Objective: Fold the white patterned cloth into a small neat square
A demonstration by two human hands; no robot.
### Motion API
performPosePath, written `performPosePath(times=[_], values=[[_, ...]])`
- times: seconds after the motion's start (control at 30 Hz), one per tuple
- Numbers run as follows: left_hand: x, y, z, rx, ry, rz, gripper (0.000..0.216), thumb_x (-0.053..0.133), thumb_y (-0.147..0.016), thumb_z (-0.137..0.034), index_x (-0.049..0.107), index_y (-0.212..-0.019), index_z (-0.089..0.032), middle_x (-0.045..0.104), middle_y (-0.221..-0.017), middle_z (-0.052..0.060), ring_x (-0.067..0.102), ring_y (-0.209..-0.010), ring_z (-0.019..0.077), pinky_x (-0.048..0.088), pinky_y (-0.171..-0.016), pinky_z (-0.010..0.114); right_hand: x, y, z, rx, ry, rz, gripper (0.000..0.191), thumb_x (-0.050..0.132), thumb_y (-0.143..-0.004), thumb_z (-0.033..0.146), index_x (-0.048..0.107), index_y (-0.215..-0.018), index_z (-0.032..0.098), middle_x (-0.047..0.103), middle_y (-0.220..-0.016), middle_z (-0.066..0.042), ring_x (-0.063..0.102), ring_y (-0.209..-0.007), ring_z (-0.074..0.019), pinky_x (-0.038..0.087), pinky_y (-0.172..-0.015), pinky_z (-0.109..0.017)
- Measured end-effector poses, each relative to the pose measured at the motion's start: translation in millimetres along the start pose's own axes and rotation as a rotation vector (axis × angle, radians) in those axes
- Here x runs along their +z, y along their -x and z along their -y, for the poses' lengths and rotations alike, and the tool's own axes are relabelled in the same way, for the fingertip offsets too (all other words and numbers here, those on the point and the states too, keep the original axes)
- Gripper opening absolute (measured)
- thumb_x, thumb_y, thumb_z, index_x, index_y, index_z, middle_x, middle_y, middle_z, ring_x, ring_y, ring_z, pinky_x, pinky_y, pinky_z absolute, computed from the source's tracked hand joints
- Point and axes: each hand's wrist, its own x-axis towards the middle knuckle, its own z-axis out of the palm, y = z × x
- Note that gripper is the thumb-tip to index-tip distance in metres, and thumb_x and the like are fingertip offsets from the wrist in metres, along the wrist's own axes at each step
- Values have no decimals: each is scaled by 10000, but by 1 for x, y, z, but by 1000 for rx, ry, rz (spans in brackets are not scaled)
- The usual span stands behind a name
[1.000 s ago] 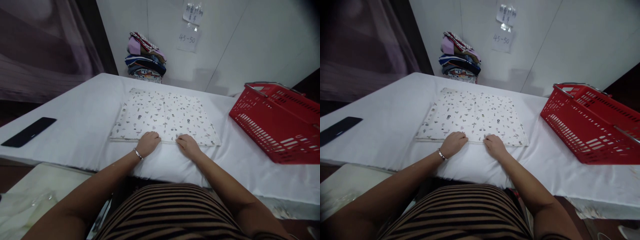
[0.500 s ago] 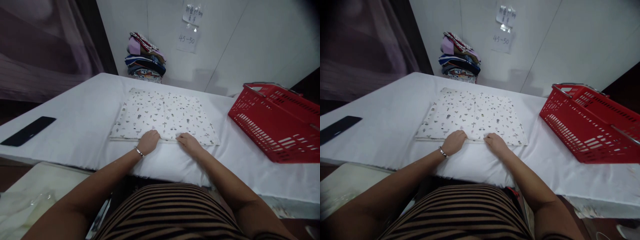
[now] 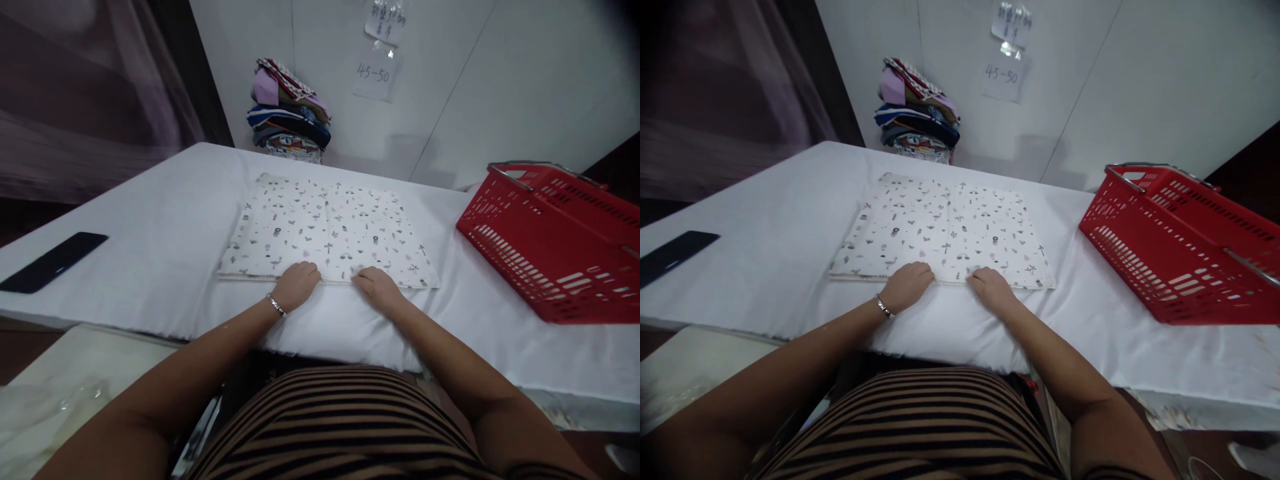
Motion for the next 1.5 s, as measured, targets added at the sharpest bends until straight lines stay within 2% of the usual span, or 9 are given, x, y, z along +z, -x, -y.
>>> performPosePath(times=[0.17, 0.43, 0.77, 1.03, 1.2, 1.3, 1.5], values=[[-10, 2, 2, 26, 48, 40, 166, 518, -877, -301, 596, -861, -155, 599, -927, 60, 530, -867, 199, 397, -739, 330, -6, -3, 2, -4, -36, 28, 248, 426, -936, 234, 639, -1040, 162, 632, -963, -96, 514, -874, -193, 406, -761, -316], [-10, -1, 2, 55, 1, 56, 154, 452, -856, -118, 601, -841, -154, 608, -886, 62, 550, -843, 195, 388, -709, 334, -8, -3, 0, 6, 40, 110, 274, 420, -929, 199, 617, -1117, 174, 636, -1034, -94, 529, -909, -209, 413, -774, -338], [1, -5, 7, -46, -23, 0, 181, 425, -876, -137, 605, -879, -160, 618, -875, 59, 563, -803, 196, 396, -684, 334, -7, -3, -4, 97, -79, 29, 312, 408, -884, 135, 558, -1154, 182, 639, -1027, -86, 562, -928, -199, 463, -803, -336], [5, -8, 12, -13, -28, -79, 222, 392, -868, -87, 598, -923, -148, 607, -881, 74, 551, -827, 192, 401, -717, 330, -7, -7, -1, 114, 1, -3, 228, 402, -888, 108, 589, -1001, 171, 640, -1025, -100, 542, -933, -215, 433, -791, -334], [4, -5, 11, 52, -30, -46, 206, 420, -859, -94, 610, -890, -167, 614, -874, 64, 551, -820, 190, 393, -703, 330, -2, -3, 1, 32, 52, 56, 234, 381, -911, 123, 605, -966, 167, 634, -1012, -107, 530, -893, -214, 403, -749, -335], [1, -5, 12, 61, -38, -48, 211, 415, -867, -103, 612, -893, -172, 615, -870, 62, 552, -828, 187, 390, -706, 329, -2, -3, 0, 4, 59, 33, 223, 388, -908, 119, 605, -932, 166, 634, -995, -103, 523, -869, -206, 390, -741, -325], [-6, -20, 24, 11, -112, -185, 237, 377, -887, -107, 606, -896, -166, 613, -851, 60, 548, -828, 193, 381, -712, 332, -12, -18, -7, 89, 99, -65, 215, 398, -879, 73, 586, -901, 174, 638, -964, -91, 512, -879, -207, 368, -747, -313]])
